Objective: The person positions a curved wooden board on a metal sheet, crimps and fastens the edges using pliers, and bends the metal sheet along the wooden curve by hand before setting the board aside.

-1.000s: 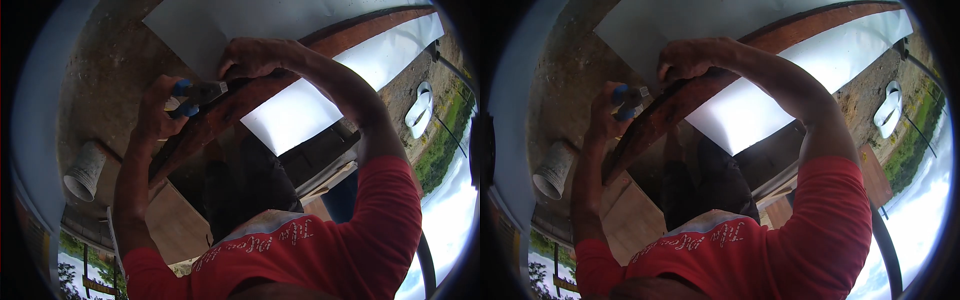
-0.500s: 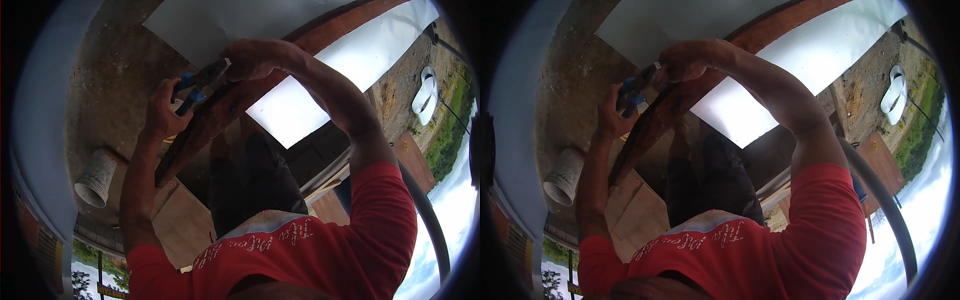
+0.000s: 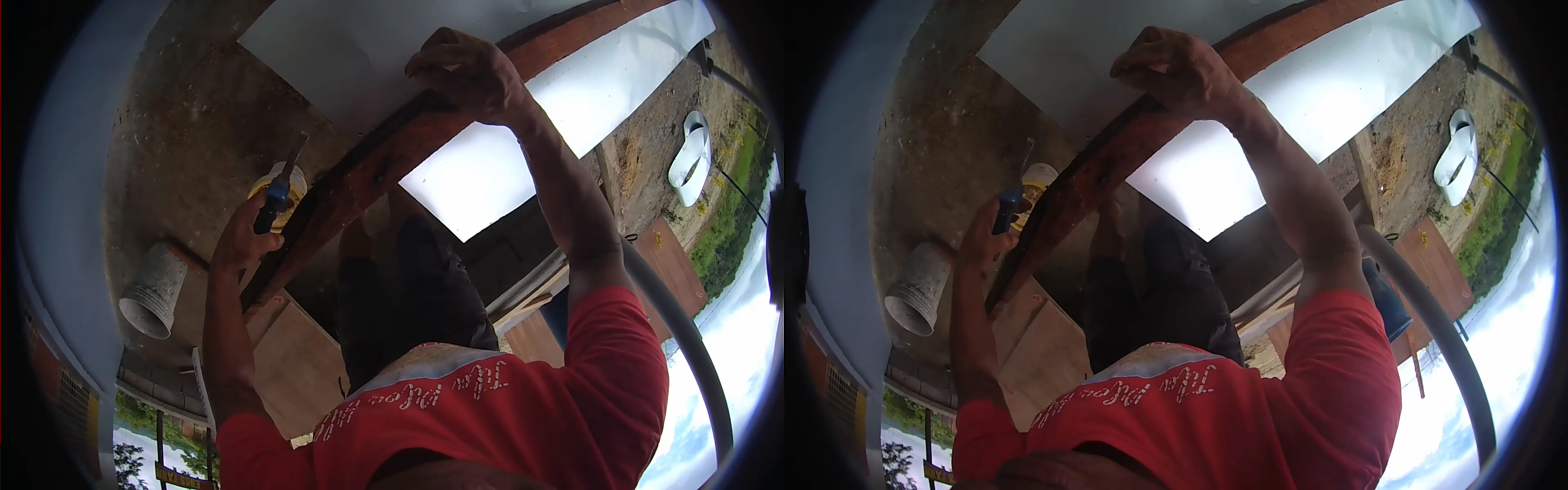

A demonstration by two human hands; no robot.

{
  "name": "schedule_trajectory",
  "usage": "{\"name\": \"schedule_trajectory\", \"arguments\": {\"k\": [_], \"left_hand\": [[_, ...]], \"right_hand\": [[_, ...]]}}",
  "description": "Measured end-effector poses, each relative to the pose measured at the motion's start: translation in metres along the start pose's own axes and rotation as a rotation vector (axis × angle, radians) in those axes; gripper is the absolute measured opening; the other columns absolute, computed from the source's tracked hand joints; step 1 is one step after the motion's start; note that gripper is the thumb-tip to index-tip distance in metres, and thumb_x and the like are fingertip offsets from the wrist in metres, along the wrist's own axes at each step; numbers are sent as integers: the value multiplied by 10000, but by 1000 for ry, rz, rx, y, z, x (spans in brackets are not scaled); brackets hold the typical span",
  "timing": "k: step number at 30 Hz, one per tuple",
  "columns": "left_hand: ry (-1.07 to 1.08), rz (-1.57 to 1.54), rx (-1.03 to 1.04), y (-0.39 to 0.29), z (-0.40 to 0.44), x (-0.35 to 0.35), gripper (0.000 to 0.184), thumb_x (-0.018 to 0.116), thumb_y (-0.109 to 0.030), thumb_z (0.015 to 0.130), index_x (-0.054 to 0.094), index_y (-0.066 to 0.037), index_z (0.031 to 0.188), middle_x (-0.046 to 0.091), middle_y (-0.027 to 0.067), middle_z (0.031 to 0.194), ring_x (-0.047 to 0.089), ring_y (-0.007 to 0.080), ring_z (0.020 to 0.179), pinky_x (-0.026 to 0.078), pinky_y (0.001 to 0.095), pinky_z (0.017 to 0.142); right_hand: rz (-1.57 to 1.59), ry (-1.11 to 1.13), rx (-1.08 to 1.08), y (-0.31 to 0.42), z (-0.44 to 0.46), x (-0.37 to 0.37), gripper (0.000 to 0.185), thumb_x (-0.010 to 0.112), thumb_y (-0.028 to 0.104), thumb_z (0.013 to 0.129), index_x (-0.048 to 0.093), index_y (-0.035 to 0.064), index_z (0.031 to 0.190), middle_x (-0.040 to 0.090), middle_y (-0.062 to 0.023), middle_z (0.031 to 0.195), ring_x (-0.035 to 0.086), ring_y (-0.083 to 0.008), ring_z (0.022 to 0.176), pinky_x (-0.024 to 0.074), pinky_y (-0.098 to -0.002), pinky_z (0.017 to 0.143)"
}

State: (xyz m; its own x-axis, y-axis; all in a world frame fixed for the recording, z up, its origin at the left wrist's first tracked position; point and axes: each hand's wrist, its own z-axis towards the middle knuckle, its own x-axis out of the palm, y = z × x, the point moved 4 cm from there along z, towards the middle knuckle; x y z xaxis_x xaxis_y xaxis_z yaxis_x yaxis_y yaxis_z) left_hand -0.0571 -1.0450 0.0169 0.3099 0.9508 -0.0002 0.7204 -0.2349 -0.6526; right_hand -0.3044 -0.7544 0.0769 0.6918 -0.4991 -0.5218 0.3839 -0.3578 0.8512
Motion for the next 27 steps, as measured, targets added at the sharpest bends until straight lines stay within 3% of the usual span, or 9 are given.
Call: {"name": "schedule_trajectory", "arguments": {"k": [4, 7, 13, 19, 20, 22, 24, 26, 27], "left_hand": [[36, -240, -181, 29, -42, 10, 841, 618, -173, 560, 444, -16, 1368, 577, 94, 1179, 520, 203, 1122, 333, 310, 1032], [-32, -328, -155, 40, -51, 14, 854, 625, -173, 558, 429, -10, 1373, 558, 77, 1207, 509, 204, 1133, 333, 308, 1031], [-13, -243, -84, 48, -47, 17, 839, 641, -174, 559, 438, -2, 1354, 549, 81, 1203, 493, 196, 1140, 322, 304, 1033], [-82, -175, -57, 27, -47, -4, 854, 638, -176, 560, 436, -1, 1370, 541, 71, 1184, 486, 183, 1096, 328, 302, 1013], [-106, -183, -75, 25, -45, -16, 860, 636, -175, 563, 429, -1, 1380, 538, 69, 1189, 484, 183, 1096, 329, 298, 1010], [-160, -196, -109, 25, -37, -45, 873, 631, -172, 570, 417, 0, 1399, 532, 65, 1197, 481, 181, 1096, 330, 290, 1005], [-166, -192, -134, 24, -22, -68, 870, 630, -170, 581, 415, 5, 1405, 525, 62, 1197, 479, 182, 1086, 334, 277, 992], [-149, -189, -140, 26, -11, -83, 873, 631, -163, 588, 409, 4, 1416, 523, 56, 1189, 478, 180, 1073, 340, 267, 978], [-132, -191, -135, 29, -8, -87, 878, 632, -157, 590, 405, 0, 1423, 523, 52, 1182, 478, 178, 1065, 343, 263, 969]], "right_hand": [[-198, -454, 67, -18, -52, -19, 139, 634, 134, 859, 678, 48, 959, 639, -89, 898, 605, -252, 802, 472, -352, 738], [-496, -550, 66, -38, -61, -8, 110, 630, 111, 849, 662, 73, 948, 643, -63, 904, 584, -246, 851, 421, -366, 823], [-619, -718, 9, -48, -57, 10, 116, 636, 88, 821, 647, 116, 932, 639, -31, 878, 559, -225, 871, 346, -391, 885], [-665, -721, -4, -41, -39, 4, 112, 644, 99, 832, 662, 106, 942, 663, -32, 901, 586, -226, 878, 371, -374, 890], [-609, -760, -66, -46, -27, 3, 88, 641, 125, 829, 649, 131, 916, 638, -6, 846, 545, -207, 845, 322, -386, 864], [-610, -749, -58, -43, -3, -2, 73, 634, 128, 842, 664, 104, 904, 664, -27, 857, 594, -225, 816, 402, -385, 835], [-54, 64, 66, -103, 23, -43, 639, 685, 318, 822, 323, 148, 1320, 369, -87, 1326, 304, -295, 1235, 235, -430, 1065], [105, 90, 102, -92, 24, -41, 640, 689, 311, 832, 331, 136, 1333, 385, -100, 1325, 334, -289, 1234, 273, -405, 1036], [-15, -284, 76, -39, 17, -14, 343, 668, 210, 853, 509, 102, 1137, 547, -83, 1089, 508, -247, 1024, 394, -359, 892]]}}
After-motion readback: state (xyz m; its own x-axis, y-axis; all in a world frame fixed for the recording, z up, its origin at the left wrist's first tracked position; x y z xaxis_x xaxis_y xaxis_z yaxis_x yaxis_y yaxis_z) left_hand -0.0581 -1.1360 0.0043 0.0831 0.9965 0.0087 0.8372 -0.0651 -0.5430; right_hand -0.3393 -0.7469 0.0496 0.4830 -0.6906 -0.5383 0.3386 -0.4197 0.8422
